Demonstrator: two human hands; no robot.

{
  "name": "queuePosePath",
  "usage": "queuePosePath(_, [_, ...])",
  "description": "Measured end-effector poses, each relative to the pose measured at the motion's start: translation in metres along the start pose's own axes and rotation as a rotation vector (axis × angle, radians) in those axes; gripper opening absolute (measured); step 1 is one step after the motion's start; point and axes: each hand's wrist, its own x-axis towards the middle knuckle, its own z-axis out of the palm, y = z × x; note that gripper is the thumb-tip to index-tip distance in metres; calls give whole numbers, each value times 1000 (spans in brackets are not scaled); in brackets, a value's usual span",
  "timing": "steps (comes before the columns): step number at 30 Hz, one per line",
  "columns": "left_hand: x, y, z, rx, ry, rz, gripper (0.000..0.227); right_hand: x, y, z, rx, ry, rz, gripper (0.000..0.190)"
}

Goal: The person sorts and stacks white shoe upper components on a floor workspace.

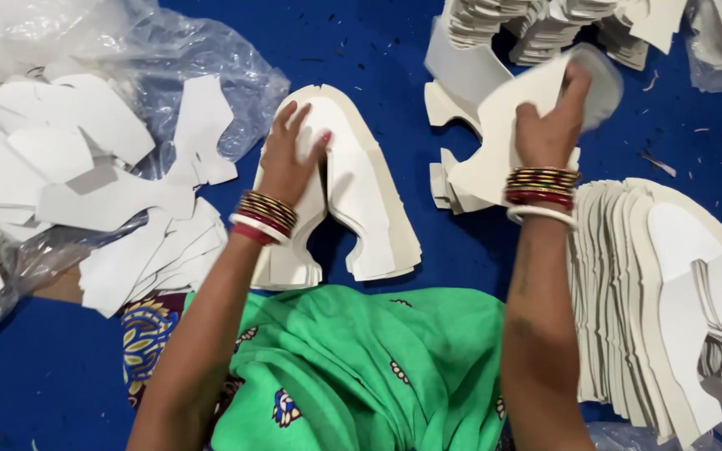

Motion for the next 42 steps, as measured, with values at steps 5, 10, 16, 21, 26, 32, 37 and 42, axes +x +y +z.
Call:
queuePosePath(5, [-8,-1,-85,-1014,-156,-308,88,-5,-190,-59,407,-425,-401,57])
queuePosePath(10, [-40,-6,-108,-1472,-370,-421,103,-28,-215,-39,743,-602,-226,60])
queuePosePath(16, [-83,-15,-123,-1667,-483,-326,115,-100,-117,56,475,-740,21,72])
queuePosePath(21, [-84,-52,-70,-1486,-439,-587,88,-159,-101,82,325,-679,20,76])
queuePosePath(26, [-68,-36,-57,-1081,-84,-285,68,-163,-102,85,259,-508,49,72])
queuePosePath(32, [-34,-26,-45,-345,102,-232,49,-148,-93,94,-55,-565,75,69])
queuePosePath(37, [-49,-25,-28,159,228,-27,64,-175,-88,93,-369,-561,-73,79])
queuePosePath(42, [-78,40,-68,421,66,-191,150,-179,-127,86,-619,-537,-267,137])
